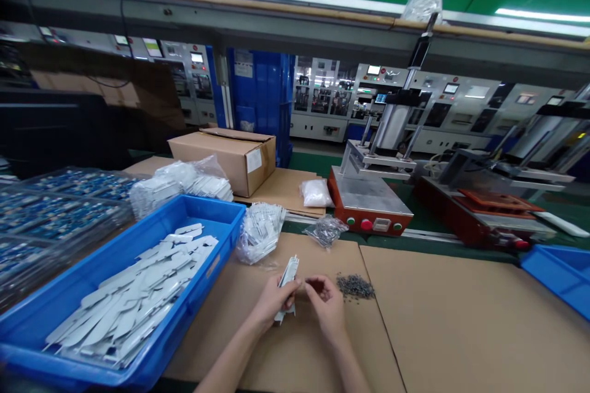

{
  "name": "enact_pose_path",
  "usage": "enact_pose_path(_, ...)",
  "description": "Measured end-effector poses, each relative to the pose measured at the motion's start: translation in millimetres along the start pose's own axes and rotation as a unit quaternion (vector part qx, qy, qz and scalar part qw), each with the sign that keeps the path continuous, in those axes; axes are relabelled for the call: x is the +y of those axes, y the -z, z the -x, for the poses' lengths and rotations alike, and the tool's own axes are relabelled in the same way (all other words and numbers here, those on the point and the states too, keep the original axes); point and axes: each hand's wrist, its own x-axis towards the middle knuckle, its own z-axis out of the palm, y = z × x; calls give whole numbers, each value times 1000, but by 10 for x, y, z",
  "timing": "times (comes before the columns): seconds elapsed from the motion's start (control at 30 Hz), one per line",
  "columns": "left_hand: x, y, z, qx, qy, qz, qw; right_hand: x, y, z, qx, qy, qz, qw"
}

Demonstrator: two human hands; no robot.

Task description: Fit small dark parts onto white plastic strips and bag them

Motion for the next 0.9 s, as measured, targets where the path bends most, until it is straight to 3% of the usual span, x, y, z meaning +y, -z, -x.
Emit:
enact_pose_path(0.13, -22, -29, 21, -29, -6, -23, 999, 21, 2, -13, 24, 15, 27, 999)
enact_pose_path(0.27, -28, -89, 2, -4, 17, 114, 993, 27, 21, -23, 49, 16, 41, 998)
enact_pose_path(0.33, -32, -89, -27, 24, 24, 143, 989, 14, 13, -12, 25, 11, 38, 999)
enact_pose_path(0.43, -33, -41, -59, 98, -24, 51, 994, -21, -26, 24, -50, -1, 23, 998)
enact_pose_path(0.53, -14, 15, -40, 151, -86, -65, 983, -53, -73, 61, -79, 4, 31, 996)
enact_pose_path(0.7, 53, 1, 63, 142, -143, -199, 959, -51, -98, 67, -70, 2, 39, 997)
enact_pose_path(0.9, 81, -45, 108, 99, -135, -204, 965, 27, -64, 23, -35, -19, 3, 999)
